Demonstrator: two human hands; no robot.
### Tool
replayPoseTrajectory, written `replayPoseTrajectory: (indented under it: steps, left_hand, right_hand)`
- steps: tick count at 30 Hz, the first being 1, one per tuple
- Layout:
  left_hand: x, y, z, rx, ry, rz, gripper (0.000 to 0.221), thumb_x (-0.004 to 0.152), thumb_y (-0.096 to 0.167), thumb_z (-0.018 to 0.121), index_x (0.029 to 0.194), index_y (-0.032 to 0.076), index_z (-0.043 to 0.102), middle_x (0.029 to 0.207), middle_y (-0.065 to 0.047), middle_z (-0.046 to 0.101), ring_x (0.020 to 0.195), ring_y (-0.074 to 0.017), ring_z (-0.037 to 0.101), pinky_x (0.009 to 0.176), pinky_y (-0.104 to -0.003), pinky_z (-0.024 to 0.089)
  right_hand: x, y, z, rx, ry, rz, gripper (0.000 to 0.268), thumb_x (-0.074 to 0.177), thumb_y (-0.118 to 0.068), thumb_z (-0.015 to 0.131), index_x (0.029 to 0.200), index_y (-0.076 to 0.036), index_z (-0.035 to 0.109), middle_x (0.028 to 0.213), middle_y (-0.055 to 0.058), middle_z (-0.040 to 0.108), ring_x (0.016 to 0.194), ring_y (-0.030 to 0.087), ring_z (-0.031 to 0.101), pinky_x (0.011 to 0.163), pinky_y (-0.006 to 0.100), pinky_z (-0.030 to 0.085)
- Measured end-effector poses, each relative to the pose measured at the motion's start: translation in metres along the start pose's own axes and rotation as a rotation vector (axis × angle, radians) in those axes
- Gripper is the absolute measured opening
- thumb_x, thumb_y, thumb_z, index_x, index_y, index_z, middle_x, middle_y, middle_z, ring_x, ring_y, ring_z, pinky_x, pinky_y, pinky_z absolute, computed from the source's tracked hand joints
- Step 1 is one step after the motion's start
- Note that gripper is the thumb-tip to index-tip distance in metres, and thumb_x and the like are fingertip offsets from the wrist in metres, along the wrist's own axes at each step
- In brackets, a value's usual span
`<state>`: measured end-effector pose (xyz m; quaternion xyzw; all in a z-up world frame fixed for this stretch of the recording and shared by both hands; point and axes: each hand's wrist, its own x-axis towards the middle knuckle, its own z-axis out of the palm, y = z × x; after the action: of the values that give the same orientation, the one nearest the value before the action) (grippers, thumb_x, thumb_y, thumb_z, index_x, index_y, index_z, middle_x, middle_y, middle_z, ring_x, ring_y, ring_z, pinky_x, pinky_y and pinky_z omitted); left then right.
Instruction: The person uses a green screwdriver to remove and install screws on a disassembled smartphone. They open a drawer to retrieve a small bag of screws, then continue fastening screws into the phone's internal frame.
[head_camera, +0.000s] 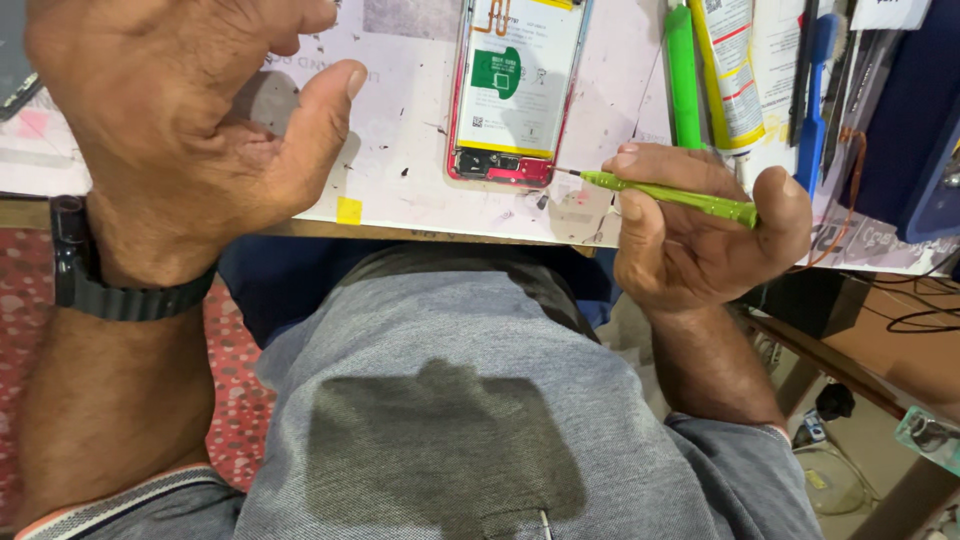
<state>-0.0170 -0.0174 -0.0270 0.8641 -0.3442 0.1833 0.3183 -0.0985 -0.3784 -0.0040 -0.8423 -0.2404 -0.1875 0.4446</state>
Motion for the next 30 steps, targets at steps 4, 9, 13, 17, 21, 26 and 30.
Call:
replayPoseTrajectory:
  steps: [4, 9, 13, 17, 21, 26, 30]
  left_hand:
    - [-0.003, 0.0, 0.001, 0.0, 0.001, -0.005, 0.032, 0.091, 0.019, 0.082, 0.119, 0.007, 0.07, 0.122, -0.007, 0.065, 0.11, -0.0262, 0.057, 0.092, -0.043, 0.04]
    - [-0.003, 0.001, 0.0, 0.0, -0.001, -0.007, 0.033, 0.091, 0.02, 0.083, 0.12, 0.007, 0.071, 0.124, -0.007, 0.065, 0.112, -0.0267, 0.057, 0.093, -0.044, 0.04]
    - [0.003, 0.005, -0.003, -0.002, -0.007, -0.003, 0.034, 0.091, 0.02, 0.083, 0.12, 0.008, 0.071, 0.125, -0.007, 0.065, 0.114, -0.027, 0.056, 0.094, -0.045, 0.039]
    - [0.015, 0.015, -0.008, -0.035, -0.055, 0.031, 0.035, 0.09, 0.021, 0.083, 0.121, 0.008, 0.072, 0.127, -0.007, 0.065, 0.116, -0.0274, 0.056, 0.096, -0.046, 0.039]
    - [0.033, 0.026, -0.008, -0.135, -0.179, 0.125, 0.037, 0.09, 0.023, 0.082, 0.122, 0.008, 0.071, 0.132, -0.007, 0.064, 0.122, -0.0277, 0.054, 0.099, -0.048, 0.036]
    - [0.045, 0.041, 0.004, -0.235, -0.258, 0.172, 0.04, 0.09, 0.028, 0.079, 0.121, 0.004, 0.07, 0.14, -0.008, 0.062, 0.136, -0.0296, 0.049, 0.109, -0.054, 0.025]
    - [0.047, 0.039, 0.009, -0.204, -0.257, 0.188, 0.036, 0.092, 0.026, 0.078, 0.119, 0.002, 0.072, 0.136, -0.006, 0.065, 0.137, -0.0278, 0.049, 0.113, -0.052, 0.022]
  right_hand:
    - [0.0, 0.0, 0.001, -0.017, 0.003, -0.008, 0.084, 0.101, 0.01, 0.059, 0.161, -0.023, 0.009, 0.109, 0.024, 0.072, 0.094, 0.025, 0.076, 0.086, 0.031, 0.063]
    - [0.004, -0.002, 0.0, -0.003, -0.034, -0.031, 0.085, 0.101, 0.011, 0.057, 0.161, -0.023, 0.008, 0.109, 0.026, 0.072, 0.093, 0.027, 0.076, 0.084, 0.032, 0.067]
    - [0.014, -0.008, -0.001, -0.035, -0.083, -0.046, 0.082, 0.101, 0.011, 0.061, 0.16, -0.022, 0.015, 0.106, 0.026, 0.072, 0.093, 0.029, 0.076, 0.083, 0.035, 0.068]
    - [0.034, -0.012, -0.002, -0.178, -0.117, -0.179, 0.066, 0.092, -0.001, 0.072, 0.149, -0.012, 0.043, 0.09, 0.026, 0.073, 0.086, 0.033, 0.076, 0.081, 0.046, 0.068]
    - [0.048, -0.028, -0.014, -0.156, -0.246, -0.117, 0.054, 0.111, -0.009, 0.068, 0.155, -0.011, 0.037, 0.107, 0.023, 0.074, 0.108, 0.029, 0.075, 0.095, 0.039, 0.065]
    - [0.055, -0.023, -0.021, -0.158, -0.247, -0.207, 0.046, 0.103, -0.016, 0.075, 0.14, -0.008, 0.048, 0.098, 0.021, 0.074, 0.096, 0.032, 0.078, 0.083, 0.043, 0.07]
    - [0.059, -0.019, -0.023, -0.08, -0.26, -0.184, 0.032, 0.112, -0.011, 0.068, 0.137, -0.005, 0.05, 0.104, 0.024, 0.074, 0.099, 0.035, 0.079, 0.08, 0.043, 0.072]
